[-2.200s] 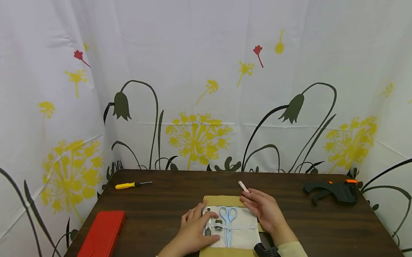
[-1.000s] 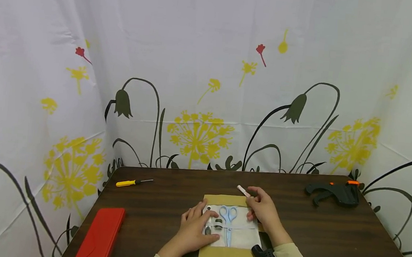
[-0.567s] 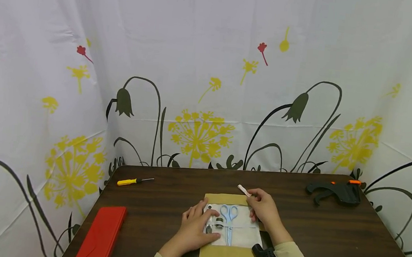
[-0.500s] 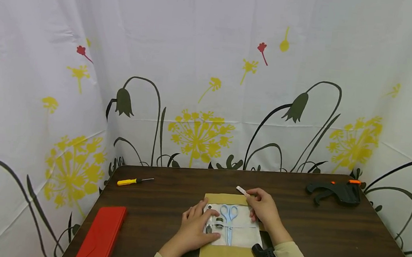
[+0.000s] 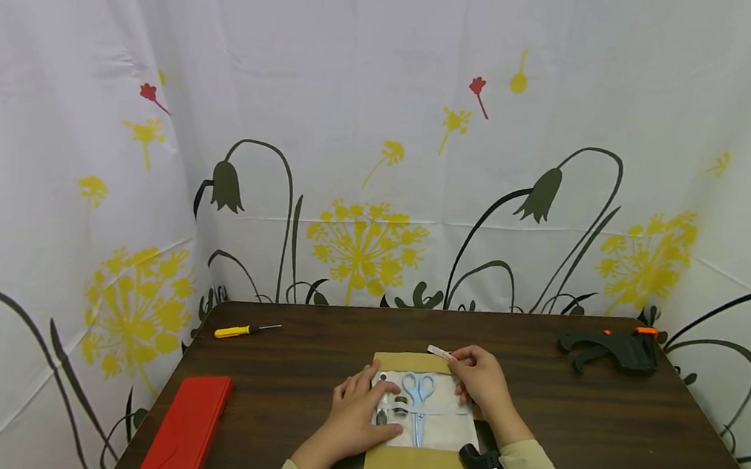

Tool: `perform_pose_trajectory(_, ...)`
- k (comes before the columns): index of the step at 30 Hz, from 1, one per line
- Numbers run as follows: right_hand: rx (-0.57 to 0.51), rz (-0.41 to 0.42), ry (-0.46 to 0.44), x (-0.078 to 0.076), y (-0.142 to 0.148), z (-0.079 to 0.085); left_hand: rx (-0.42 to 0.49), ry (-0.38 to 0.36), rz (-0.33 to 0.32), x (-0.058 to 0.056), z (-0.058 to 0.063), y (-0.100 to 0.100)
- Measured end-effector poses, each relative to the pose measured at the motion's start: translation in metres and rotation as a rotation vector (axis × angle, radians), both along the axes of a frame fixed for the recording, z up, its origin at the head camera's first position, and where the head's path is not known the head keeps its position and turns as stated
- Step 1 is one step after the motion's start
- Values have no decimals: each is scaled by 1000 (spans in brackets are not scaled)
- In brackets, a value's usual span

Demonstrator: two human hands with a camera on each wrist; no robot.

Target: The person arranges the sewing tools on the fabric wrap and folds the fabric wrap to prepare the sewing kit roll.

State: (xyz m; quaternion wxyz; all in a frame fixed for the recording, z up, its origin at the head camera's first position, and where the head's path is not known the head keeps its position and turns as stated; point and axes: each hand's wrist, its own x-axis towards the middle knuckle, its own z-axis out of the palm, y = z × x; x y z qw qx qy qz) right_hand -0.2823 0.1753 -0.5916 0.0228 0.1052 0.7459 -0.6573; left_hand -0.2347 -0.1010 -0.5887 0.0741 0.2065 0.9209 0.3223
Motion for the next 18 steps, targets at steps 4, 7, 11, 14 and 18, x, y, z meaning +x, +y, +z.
perform_pose_trajectory(4,-48,-4,3,-2,3,-4,0,-5,-1,0,0,0)
perform_pose_trajectory(7,-101,-2,4,-5,6,-8,2,-11,-1,0,0,0)
perform_pose_trajectory(11,-166,13,7,-7,10,-9,1,-11,1,0,1,-1)
perform_pose_trajectory(14,-185,32,5,-7,11,-9,1,-9,2,-1,1,-1)
perform_pose_trajectory(18,-187,49,11,-8,12,-8,-2,-3,2,-1,1,0)
